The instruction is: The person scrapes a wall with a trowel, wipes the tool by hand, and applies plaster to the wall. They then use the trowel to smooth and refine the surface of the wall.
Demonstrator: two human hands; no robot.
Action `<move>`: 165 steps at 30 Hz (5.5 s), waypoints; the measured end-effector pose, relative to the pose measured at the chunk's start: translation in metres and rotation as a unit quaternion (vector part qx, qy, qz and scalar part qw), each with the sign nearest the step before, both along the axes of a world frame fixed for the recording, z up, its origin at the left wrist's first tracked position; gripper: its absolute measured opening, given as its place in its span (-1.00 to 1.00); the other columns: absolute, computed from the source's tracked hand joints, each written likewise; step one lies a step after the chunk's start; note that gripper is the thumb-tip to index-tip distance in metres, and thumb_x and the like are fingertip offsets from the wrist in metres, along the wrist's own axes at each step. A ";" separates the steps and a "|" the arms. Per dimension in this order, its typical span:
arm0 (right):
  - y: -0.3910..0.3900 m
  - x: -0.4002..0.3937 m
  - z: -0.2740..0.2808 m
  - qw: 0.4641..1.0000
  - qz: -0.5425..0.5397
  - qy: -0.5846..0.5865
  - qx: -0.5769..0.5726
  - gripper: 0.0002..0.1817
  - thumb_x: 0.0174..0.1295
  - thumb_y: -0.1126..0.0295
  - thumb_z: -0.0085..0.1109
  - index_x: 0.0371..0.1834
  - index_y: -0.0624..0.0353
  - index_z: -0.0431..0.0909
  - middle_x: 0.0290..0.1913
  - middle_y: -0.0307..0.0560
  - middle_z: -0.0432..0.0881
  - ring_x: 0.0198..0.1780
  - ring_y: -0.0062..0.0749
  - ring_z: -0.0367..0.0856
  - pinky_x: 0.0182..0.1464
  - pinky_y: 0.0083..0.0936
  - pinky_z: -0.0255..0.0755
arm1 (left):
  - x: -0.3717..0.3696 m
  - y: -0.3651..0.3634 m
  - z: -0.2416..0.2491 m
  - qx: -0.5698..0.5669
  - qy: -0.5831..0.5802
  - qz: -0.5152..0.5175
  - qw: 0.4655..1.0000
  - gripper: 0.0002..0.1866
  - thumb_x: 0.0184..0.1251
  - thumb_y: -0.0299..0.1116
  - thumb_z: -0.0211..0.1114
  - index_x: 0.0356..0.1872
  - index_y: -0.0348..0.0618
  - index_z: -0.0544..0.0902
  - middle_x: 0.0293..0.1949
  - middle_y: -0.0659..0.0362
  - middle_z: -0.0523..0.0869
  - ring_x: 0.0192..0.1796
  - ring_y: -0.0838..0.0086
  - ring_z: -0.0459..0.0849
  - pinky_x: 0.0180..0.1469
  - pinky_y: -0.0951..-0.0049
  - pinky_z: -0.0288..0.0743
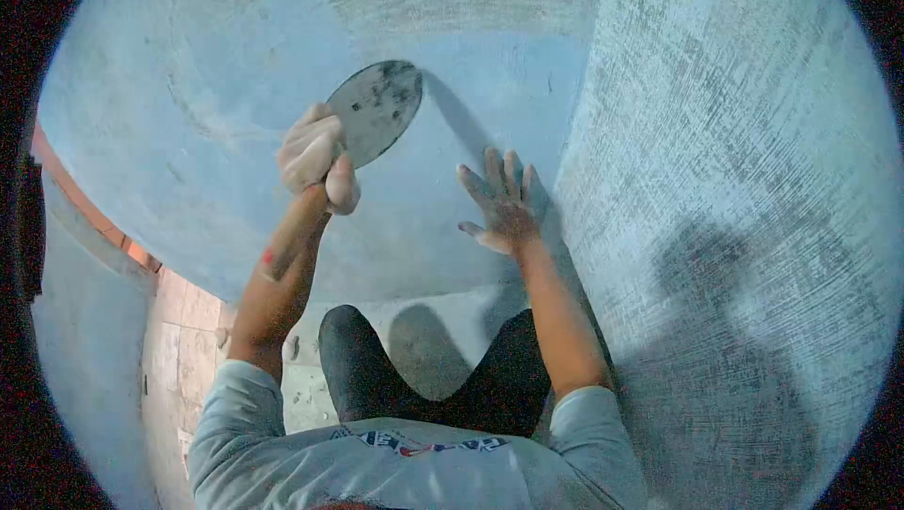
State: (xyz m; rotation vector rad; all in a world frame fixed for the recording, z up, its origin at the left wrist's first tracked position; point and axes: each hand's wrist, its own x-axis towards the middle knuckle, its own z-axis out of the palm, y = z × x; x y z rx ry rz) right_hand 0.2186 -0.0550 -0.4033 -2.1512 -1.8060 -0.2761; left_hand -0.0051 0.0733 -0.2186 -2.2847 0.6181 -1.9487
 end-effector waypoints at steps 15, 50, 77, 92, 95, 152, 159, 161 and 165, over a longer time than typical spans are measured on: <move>0.037 -0.143 0.051 0.914 0.129 0.114 0.367 0.24 0.17 -0.06 0.53 0.74 0.25 -0.08 0.71 0.59 -0.31 0.73 0.50 -0.32 0.59 0.49 -0.33 | -0.035 0.005 -0.018 0.017 0.008 0.039 0.999 -0.68 0.19 -0.44 0.17 -0.65 -0.05 0.21 -0.68 0.25 0.27 -0.67 0.40 0.26 -0.44 0.36 0.14; 0.130 -0.130 0.114 0.829 0.172 0.030 0.531 -0.47 0.19 0.19 0.43 0.26 -0.53 0.65 0.68 -0.05 0.25 0.72 0.19 0.02 0.58 0.65 -0.50 | -0.071 -0.045 -0.071 -0.342 0.006 -0.290 0.894 -0.70 0.50 -0.20 0.05 -0.48 -0.04 0.35 -0.50 0.17 0.39 -0.28 0.24 0.38 0.22 -0.30 0.42; 0.132 -0.116 0.121 0.824 0.127 0.005 0.552 -0.66 0.32 0.10 0.37 0.16 -0.34 0.68 0.60 0.10 0.38 0.66 0.36 0.12 0.65 0.37 -0.20 | -0.046 -0.063 -0.038 -0.427 -0.064 -0.338 0.836 -0.74 0.33 -0.50 0.15 -0.58 -0.27 0.37 -0.58 0.11 0.44 -0.45 0.36 0.39 -0.19 0.15 0.47; 0.106 -0.134 0.121 0.842 0.202 0.057 0.498 -0.70 0.50 0.20 0.17 0.25 -0.30 0.62 0.68 0.09 0.21 0.73 0.28 -0.05 0.65 0.46 -0.25 | -0.052 -0.092 -0.035 -0.333 -0.002 -0.217 0.918 -0.75 0.32 -0.45 0.08 -0.54 -0.19 0.26 -0.60 0.11 0.43 -0.39 0.23 0.41 -0.05 0.02 0.48; 0.105 -0.142 0.121 0.843 0.223 0.020 0.490 -0.67 0.46 0.23 0.23 0.25 -0.31 0.65 0.65 0.12 0.27 0.72 0.24 0.02 0.66 0.41 -0.19 | -0.056 -0.088 -0.042 -0.344 -0.041 -0.245 0.906 -0.75 0.37 -0.42 0.09 -0.52 -0.20 0.31 -0.63 0.17 0.32 -0.43 0.26 0.36 -0.01 -0.05 0.51; 0.087 -0.180 0.174 0.833 0.250 -0.001 0.494 -0.83 0.13 0.28 0.33 -0.35 0.14 0.68 0.01 0.00 0.59 0.40 0.08 0.44 0.49 0.58 -0.06 | -0.042 -0.068 -0.056 -0.410 -0.088 -0.237 0.876 -0.73 0.36 -0.28 0.06 -0.52 -0.19 0.44 -0.40 0.03 0.59 -0.21 0.21 0.52 0.04 0.28 0.37; 0.099 -0.127 0.158 0.816 0.218 -0.004 0.535 -0.89 0.13 0.30 0.31 -0.40 0.07 0.64 -0.06 -0.08 0.60 0.38 0.03 0.47 0.51 0.45 -0.05 | -0.014 -0.063 -0.056 -0.268 -0.089 -0.288 0.915 -0.81 0.27 -0.44 0.15 -0.52 -0.29 0.44 -0.50 0.05 0.53 -0.38 0.25 0.47 -0.14 0.18 0.44; 0.086 -0.161 0.170 0.825 0.295 0.002 0.482 -0.86 0.15 0.26 0.33 -0.41 0.04 0.63 -0.06 -0.09 0.59 0.40 0.02 0.47 0.50 0.58 -0.16 | -0.026 -0.074 -0.054 -0.251 -0.144 -0.295 0.911 -0.82 0.23 -0.47 0.14 -0.55 -0.24 0.41 -0.53 0.09 0.49 -0.41 0.27 0.44 -0.18 0.17 0.42; 0.105 -0.131 0.172 0.829 0.282 -0.044 0.481 -0.86 0.16 0.25 0.37 -0.41 0.02 0.65 -0.12 -0.12 0.59 0.36 -0.05 0.49 0.50 0.68 -0.34 | 0.002 -0.057 -0.048 -0.272 -0.156 -0.279 0.908 -0.85 0.17 -0.55 0.12 -0.57 -0.24 0.39 -0.55 0.09 0.52 -0.47 0.28 0.42 -0.21 0.16 0.46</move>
